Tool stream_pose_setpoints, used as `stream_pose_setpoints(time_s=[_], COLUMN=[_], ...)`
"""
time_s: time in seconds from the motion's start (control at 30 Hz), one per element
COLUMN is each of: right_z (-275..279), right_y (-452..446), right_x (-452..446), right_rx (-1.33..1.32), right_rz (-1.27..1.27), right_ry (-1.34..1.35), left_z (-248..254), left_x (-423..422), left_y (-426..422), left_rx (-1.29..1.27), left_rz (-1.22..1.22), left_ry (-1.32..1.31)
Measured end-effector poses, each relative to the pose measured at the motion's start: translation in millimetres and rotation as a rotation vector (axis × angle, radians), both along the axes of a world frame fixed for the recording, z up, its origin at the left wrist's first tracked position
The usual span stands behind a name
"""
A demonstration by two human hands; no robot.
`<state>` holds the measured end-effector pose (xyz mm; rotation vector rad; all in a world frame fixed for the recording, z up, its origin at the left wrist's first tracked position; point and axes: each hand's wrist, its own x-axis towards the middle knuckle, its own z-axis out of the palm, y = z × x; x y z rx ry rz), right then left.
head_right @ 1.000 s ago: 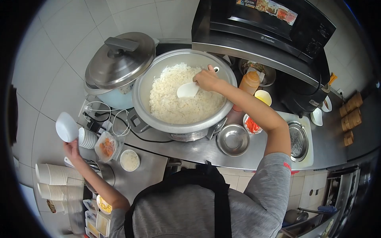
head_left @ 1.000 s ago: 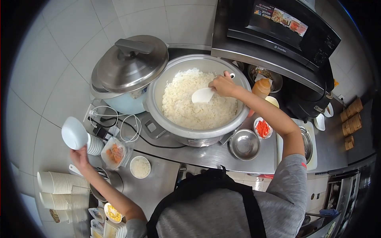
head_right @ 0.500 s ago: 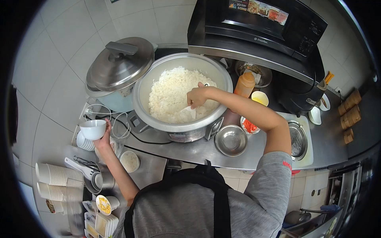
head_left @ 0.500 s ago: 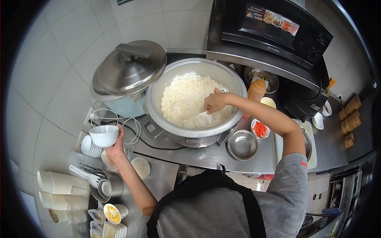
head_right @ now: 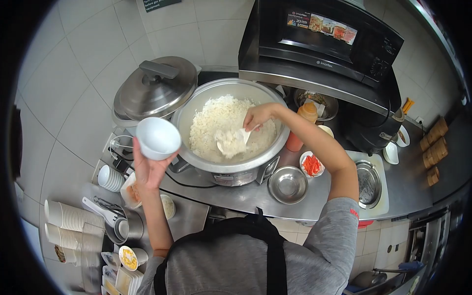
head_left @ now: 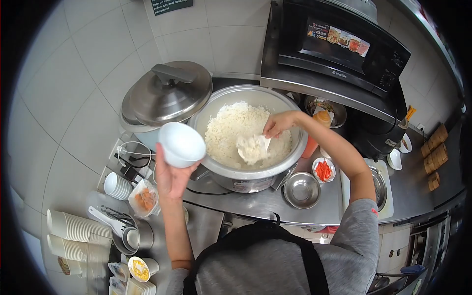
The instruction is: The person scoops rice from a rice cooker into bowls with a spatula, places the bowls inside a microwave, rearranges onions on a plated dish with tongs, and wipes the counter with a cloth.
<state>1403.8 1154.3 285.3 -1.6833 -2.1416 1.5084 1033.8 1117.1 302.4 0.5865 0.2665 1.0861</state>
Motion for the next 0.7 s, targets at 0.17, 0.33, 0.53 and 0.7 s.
stream_pose_setpoints(time_s=[0.17,0.33,0.53,0.7], right_z=[66,78,101,97], right_y=[2,-45,-72,-81], right_x=[-2,-74,-82,-86], right_rx=[0.290,1.108,1.737,1.623], right_rz=[-0.076,-0.188,-0.115,0.059], right_ry=[-0.041,-0.517,-0.656,-0.601], left_z=[-15,-21,-14,-14], left_x=[73,124,104,88], left_y=[-4,4,12,18], left_rx=[0.065,-0.092,-0.090,-0.023], left_rz=[0.034,-0.030,-0.085,-0.184], left_ry=[0.212,-0.072,-0.053,0.169])
